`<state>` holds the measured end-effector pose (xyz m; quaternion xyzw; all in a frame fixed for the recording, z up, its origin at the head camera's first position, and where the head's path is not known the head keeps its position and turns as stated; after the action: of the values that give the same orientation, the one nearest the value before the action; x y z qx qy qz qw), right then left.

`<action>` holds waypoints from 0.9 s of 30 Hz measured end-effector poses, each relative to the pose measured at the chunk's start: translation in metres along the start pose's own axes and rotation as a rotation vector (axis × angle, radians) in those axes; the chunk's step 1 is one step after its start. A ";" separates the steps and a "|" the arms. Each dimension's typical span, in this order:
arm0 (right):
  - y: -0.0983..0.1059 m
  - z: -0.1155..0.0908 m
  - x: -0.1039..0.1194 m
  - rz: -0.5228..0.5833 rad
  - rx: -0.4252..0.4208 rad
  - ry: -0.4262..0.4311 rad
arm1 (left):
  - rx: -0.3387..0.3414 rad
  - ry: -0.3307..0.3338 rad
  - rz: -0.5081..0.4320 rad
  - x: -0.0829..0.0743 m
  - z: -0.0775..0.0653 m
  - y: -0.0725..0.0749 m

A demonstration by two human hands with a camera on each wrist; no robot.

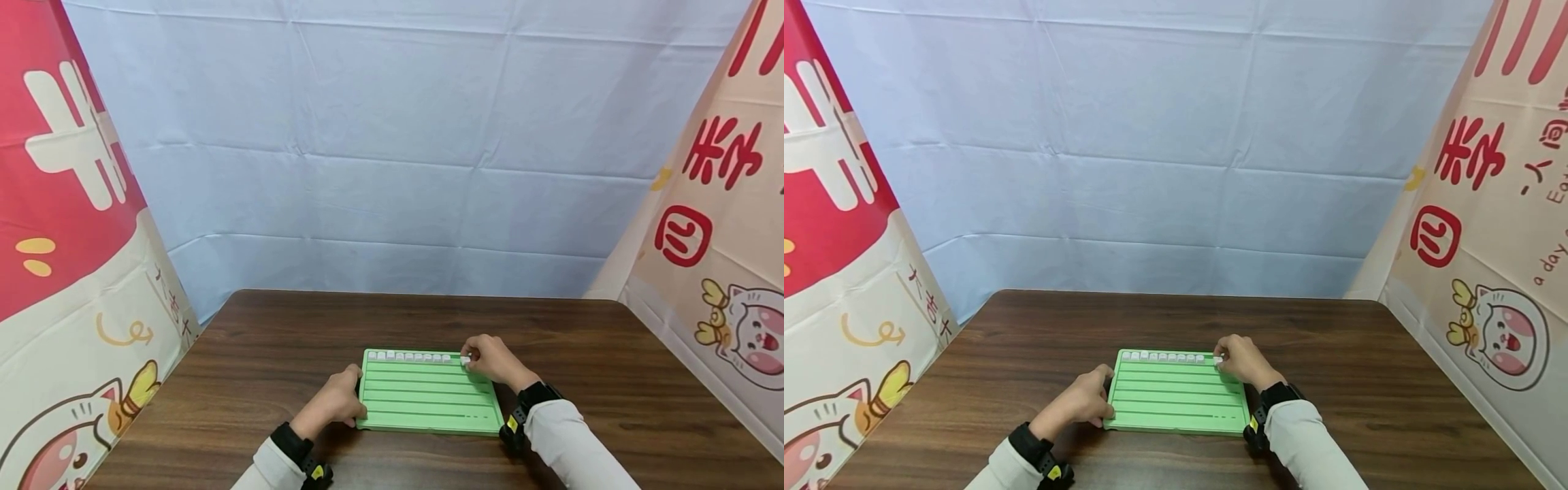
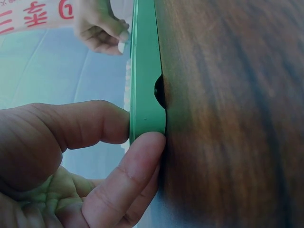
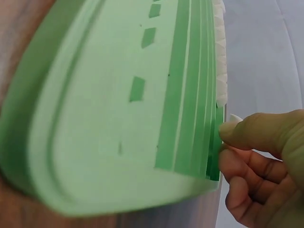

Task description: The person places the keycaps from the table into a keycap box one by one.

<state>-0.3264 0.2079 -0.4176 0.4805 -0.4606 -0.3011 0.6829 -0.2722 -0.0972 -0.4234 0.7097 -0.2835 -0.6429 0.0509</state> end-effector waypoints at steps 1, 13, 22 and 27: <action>-0.001 0.001 0.000 -0.003 0.000 0.002 | 0.000 0.002 0.000 0.000 0.000 0.000; -0.008 0.012 0.004 -0.019 0.005 -0.012 | -0.010 -0.005 -0.006 -0.001 0.000 0.000; -0.011 0.016 0.007 -0.026 0.014 -0.040 | -0.015 -0.002 -0.005 -0.001 0.000 0.000; -0.013 0.019 0.008 -0.027 0.026 -0.052 | -0.013 -0.008 -0.004 -0.001 0.000 0.000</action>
<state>-0.3400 0.1897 -0.4250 0.4875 -0.4758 -0.3167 0.6600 -0.2720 -0.0969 -0.4226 0.7075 -0.2781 -0.6475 0.0534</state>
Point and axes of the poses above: each hand's wrist, its own z-axis towards the middle knuckle, its own y-axis out of the back of the hand, x = y × z, the point moved 1 cm from there along z, towards the middle knuckle, and after that the axes turned 14 degrees about -z, right-handed, at the moved point
